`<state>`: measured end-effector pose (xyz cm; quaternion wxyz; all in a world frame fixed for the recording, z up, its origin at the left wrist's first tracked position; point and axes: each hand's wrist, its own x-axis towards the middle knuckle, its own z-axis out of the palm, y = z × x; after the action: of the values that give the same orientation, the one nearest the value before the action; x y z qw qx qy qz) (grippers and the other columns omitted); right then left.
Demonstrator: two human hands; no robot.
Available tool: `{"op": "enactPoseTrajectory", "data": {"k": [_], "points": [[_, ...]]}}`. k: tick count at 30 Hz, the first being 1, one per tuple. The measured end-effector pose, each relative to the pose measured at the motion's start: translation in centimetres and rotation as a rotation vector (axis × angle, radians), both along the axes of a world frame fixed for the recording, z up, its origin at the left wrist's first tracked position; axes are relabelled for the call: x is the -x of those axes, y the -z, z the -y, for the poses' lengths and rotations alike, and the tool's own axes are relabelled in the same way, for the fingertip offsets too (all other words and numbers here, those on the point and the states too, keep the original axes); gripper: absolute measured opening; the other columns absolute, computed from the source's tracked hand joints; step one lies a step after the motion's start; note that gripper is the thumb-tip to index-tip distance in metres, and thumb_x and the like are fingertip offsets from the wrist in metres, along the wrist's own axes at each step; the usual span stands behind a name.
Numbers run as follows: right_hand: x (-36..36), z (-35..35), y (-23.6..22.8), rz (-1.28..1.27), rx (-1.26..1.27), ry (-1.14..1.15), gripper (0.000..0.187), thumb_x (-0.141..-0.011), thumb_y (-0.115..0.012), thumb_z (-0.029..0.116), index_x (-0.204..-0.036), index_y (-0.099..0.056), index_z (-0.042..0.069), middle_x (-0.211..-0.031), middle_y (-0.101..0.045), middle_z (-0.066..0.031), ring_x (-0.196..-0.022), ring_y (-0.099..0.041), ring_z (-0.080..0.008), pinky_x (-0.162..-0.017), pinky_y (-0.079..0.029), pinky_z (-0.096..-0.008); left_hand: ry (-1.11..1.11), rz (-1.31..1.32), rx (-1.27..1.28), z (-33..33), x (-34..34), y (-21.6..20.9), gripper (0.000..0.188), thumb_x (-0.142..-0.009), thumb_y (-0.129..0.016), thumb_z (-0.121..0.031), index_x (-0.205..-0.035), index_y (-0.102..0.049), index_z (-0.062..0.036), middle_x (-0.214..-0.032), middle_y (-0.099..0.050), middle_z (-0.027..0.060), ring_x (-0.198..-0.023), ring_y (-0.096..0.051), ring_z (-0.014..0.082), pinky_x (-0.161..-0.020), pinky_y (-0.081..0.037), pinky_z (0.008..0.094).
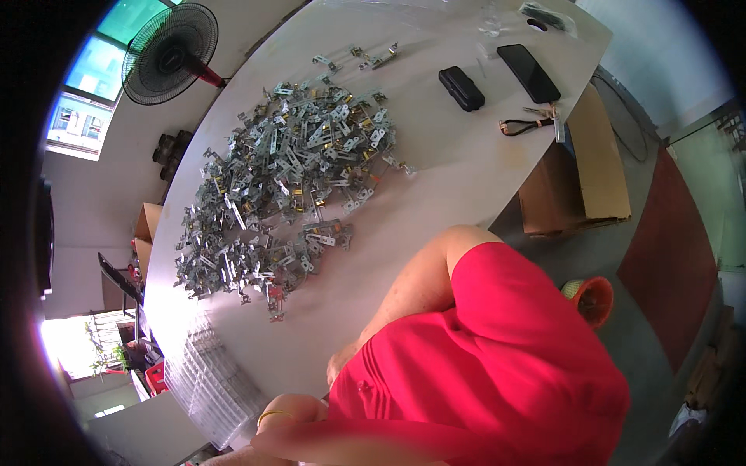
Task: The person picks up a metal bracket and a pin from the table, inserts the pin into the bracket, and places the assembled unit into a plastic tray. After repeating this process, the person moves the tray aside and picks up a black case.
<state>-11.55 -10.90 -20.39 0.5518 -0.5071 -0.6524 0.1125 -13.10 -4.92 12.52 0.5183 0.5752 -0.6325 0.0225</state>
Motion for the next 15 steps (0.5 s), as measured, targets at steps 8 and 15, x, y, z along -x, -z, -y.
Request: {"op": "enactPoseTrajectory", "data": {"k": [8, 15], "points": [[1.0, -1.8, 1.9, 0.026, -0.145, 0.081, 0.022, -0.089, -0.058, 0.031, -0.087, -0.053, 0.009, -0.085, -0.059, -0.0095, -0.088, -0.063, -0.0328, -0.075, -0.050, -0.0467, -0.245, -0.150, -0.018, -0.3, 2.1, 0.6, 0.023, -0.068, -0.065, -0.017, -0.080, -0.061, 0.0022, -0.066, -0.060, 0.0171, -0.059, -0.059, 0.0346, -0.048, -0.039, 0.0440], [1.2, -1.0, 1.2, 0.013, -0.142, 0.111, 0.021, -0.088, -0.059, 0.029, -0.084, -0.052, 0.010, -0.081, -0.058, -0.0093, -0.085, -0.062, -0.0333, -0.072, -0.050, -0.0466, -0.205, -0.096, 0.053, -1.3, 1.8, 1.7, 0.018, -0.071, -0.063, -0.015, -0.078, -0.060, 0.0014, -0.062, -0.057, 0.0166, -0.055, -0.057, 0.0323, -0.045, -0.036, 0.0430]]}}
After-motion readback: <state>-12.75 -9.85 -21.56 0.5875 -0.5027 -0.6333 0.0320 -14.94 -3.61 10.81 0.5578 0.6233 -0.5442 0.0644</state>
